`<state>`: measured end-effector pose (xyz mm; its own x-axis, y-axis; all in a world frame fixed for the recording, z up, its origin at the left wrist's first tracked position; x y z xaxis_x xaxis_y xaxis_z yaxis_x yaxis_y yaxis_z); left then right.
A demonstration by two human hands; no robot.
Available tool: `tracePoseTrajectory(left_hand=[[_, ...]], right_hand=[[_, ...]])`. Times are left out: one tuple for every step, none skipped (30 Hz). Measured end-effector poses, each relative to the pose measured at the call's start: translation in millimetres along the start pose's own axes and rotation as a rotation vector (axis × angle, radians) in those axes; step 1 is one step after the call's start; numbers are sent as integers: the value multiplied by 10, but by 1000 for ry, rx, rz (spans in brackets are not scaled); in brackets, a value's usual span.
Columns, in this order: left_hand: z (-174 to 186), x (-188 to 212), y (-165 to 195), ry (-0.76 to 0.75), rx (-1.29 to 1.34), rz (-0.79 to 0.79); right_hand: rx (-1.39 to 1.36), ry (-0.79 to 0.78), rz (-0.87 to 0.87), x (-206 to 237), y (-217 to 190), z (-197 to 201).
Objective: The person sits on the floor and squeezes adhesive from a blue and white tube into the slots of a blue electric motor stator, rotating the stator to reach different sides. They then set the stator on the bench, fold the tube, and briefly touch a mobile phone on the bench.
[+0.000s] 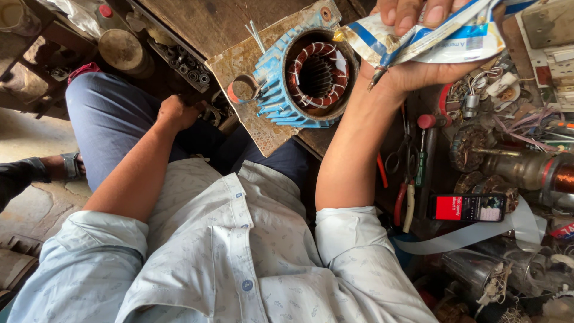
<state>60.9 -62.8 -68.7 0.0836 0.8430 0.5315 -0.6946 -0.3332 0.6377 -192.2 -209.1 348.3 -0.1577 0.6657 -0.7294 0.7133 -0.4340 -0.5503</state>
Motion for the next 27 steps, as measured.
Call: tracePoseTrajectory(left_hand=[[-4, -2, 3, -7, -11, 1], [-8, -2, 6, -14, -21, 2], [-14, 0, 6, -22, -32, 3], [-15, 4, -4, -26, -24, 14], [-11, 13, -12, -29, -16, 25], [-6, 24, -22, -33, -9, 36], [-5, 37, -22, -38, -2, 37], [-4, 49, -21, -42, 4, 37], [-1, 57, -19, -46, 10, 38], [4, 61, -10, -47, -6, 28], [3, 63, 0, -49, -22, 20], [0, 66, 7, -51, -38, 11], [2, 67, 4, -48, -36, 14], [4, 68, -1, -45, -34, 16], [3, 71, -9, -42, -32, 19], [5, 77, -26, -37, -2, 29], [9, 82, -43, -30, 29, 38], [14, 88, -61, -23, 59, 48], [11, 95, -79, -23, 73, 58], [8, 101, -96, -23, 87, 69], [7, 101, -110, -22, 100, 79], [11, 96, -95, -19, 72, 58], [11, 90, -79, -17, 43, 38], [10, 83, -62, -15, 15, 18], [3, 81, -79, -18, 34, 30], [-3, 79, -95, -20, 54, 42], [-9, 78, -113, -21, 74, 55]], right_hand=[[-3, -15, 1, -10, -7, -1], [-7, -29, 2, -16, -11, -3], [-11, -33, 2, -18, -15, 3], [-17, -38, 2, -19, -17, 8], [-23, -43, 2, -18, -21, 11], [-19, -44, -13, -16, -12, 17], [-15, -45, -30, -12, -5, 22], [-11, -45, -46, -7, 4, 26], [-11, -45, -29, -3, -1, 31], [-10, -45, -12, 1, -4, 35], [-8, -43, 4, 9, -13, 40], [-8, -44, -5, 16, -3, 41], [-7, -45, -13, 21, 4, 41], [-7, -47, -20, 26, 9, 39], [-6, -43, -21, 35, 11, 39], [-5, -39, -22, 44, 12, 34], [-5, -36, -23, 45, 14, 28], [0, -49, -25, 42, 17, 6], [5, -61, -28, 35, 19, -18], [10, -74, -32, 28, 23, -45], [-8, -64, -16, 23, 26, -56], [-26, -54, 0, 19, 35, -70], [-43, -43, 15, 18, 34, -83], [-37, -34, 15, 17, 40, -96], [-31, -24, 15, 20, 44, -108], [-25, -15, 15, 24, 44, -118], [-15, 5, 11, 36, 45, -119]])
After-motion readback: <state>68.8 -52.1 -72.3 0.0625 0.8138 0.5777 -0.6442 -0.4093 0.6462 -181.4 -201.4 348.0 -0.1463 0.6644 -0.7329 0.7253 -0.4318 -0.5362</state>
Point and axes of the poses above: each hand's wrist, its own x-axis away from the middle knuckle, its own z-axis out of the back of the hand, y = z × x, the point moved 9 cm from there along -x, towards the middle knuckle, and after that the axes turned 8 degrees about x, right-handed, at the moved point
